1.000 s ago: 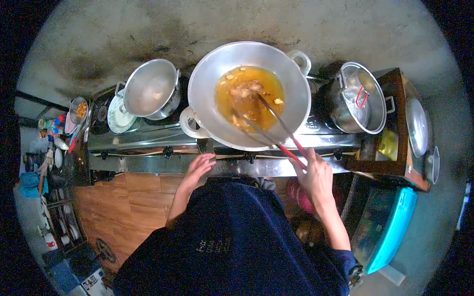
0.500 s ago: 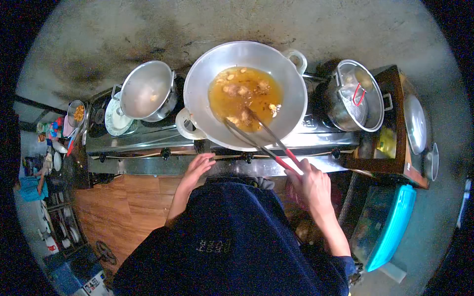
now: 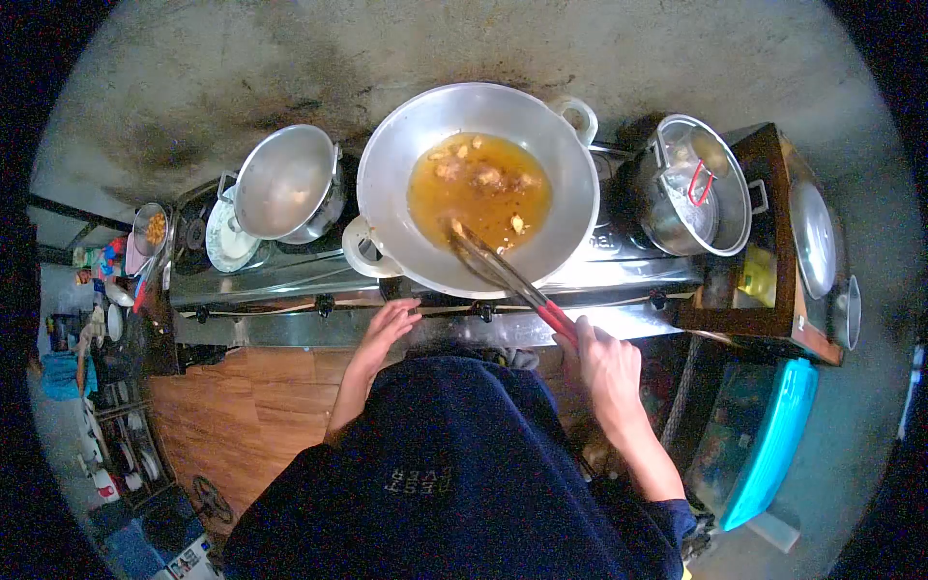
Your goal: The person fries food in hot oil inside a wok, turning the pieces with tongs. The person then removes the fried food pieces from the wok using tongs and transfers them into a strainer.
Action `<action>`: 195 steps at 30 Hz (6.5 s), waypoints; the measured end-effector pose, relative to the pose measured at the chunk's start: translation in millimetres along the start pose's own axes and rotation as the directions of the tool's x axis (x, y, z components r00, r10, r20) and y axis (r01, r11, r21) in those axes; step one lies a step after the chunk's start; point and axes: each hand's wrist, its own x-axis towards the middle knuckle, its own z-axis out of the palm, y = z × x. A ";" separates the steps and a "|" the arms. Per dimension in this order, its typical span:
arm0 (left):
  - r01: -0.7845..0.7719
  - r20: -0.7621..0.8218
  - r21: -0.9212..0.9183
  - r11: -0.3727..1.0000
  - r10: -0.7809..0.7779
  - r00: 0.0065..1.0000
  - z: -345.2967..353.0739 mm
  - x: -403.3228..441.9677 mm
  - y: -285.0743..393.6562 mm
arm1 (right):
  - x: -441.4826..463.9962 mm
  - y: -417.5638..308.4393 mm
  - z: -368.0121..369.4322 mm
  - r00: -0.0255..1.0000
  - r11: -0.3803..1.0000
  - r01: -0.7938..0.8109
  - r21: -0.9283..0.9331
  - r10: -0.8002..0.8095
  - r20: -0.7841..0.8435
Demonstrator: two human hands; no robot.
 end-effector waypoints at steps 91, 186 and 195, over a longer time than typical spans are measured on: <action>0.002 -0.080 -0.015 1.000 -0.003 0.997 -3.4 -1.2 10.2 | 123.7 51.9 1.0 0.862 0.513 -0.480 0.712 0.125 0.492; 0.017 -0.118 -0.012 1.000 -0.019 0.993 15.5 -8.6 -13.7 | 34.7 30.7 -28.7 0.983 0.939 -0.007 0.345 0.070 -0.171; -0.003 -0.132 -0.029 1.000 -0.001 0.991 8.0 -17.7 -18.8 | 30.5 18.3 -22.4 0.984 0.967 0.023 0.254 0.023 -0.177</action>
